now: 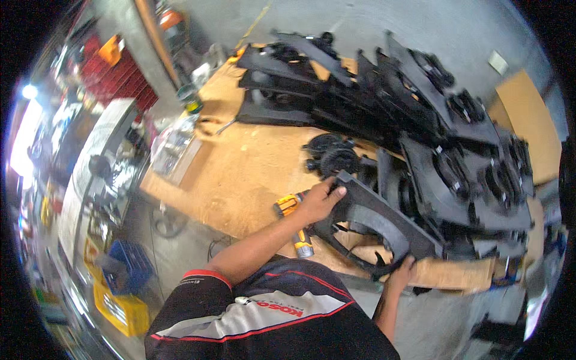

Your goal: The person assembles a black plastic component on a workbench. They use a wrench to tighten a bolt, then use a cordless drill to drive screws into the component. The person handles the component, a wrench, a drill, and screws.

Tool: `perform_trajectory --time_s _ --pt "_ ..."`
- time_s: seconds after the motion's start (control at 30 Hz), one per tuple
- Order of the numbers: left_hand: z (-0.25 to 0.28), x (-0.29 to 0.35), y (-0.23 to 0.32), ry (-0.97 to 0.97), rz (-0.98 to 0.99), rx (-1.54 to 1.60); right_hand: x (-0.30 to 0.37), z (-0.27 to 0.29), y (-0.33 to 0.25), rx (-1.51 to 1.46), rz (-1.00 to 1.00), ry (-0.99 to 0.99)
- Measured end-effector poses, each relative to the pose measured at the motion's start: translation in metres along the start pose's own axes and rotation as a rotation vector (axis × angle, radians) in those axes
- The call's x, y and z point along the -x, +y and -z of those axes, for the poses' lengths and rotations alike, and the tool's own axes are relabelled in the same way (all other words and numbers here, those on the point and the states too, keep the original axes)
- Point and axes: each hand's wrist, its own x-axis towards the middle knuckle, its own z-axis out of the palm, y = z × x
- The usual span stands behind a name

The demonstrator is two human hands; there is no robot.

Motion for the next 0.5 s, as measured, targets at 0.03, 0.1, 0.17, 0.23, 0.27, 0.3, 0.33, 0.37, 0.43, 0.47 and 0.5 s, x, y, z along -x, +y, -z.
perform_trajectory --time_s 0.03,0.1,0.17,0.23,0.27,0.3,0.33,0.37,0.43,0.47,0.5 --pt "0.01 0.008 0.001 -0.009 0.044 0.081 0.009 0.003 -0.003 0.004 0.039 0.086" --pt "0.035 0.027 0.025 0.062 0.08 0.162 0.039 -0.009 -0.078 0.198 0.079 0.051" --pt "0.059 0.042 0.029 0.202 -0.016 0.19 0.042 -0.016 -0.089 0.162 0.187 0.019" --pt "0.094 0.051 0.062 0.297 0.113 0.145 0.059 -0.047 -0.147 0.185 0.187 0.105" --pt "0.111 0.052 0.07 0.361 0.088 0.152 0.058 -0.063 -0.154 0.214 0.236 0.035" --pt "0.129 0.053 0.078 0.424 0.055 0.163 0.058 -0.078 -0.162 0.239 0.294 -0.032" --pt "0.147 0.051 0.081 0.516 -0.066 0.193 0.057 -0.094 -0.17 0.257 0.348 -0.106" --pt "0.17 0.051 0.081 0.546 -0.042 0.17 0.083 -0.129 -0.201 0.244 0.194 -0.129" --pt "0.212 0.047 0.072 0.59 0.037 0.131 0.078 -0.177 -0.193 0.041 0.107 -0.445" --pt "0.232 0.049 0.064 0.616 0.094 0.095 0.081 -0.206 -0.177 -0.073 0.038 -0.546" --pt "0.251 0.051 0.055 0.642 0.153 0.063 0.081 -0.232 -0.157 0.011 -0.024 -0.52"
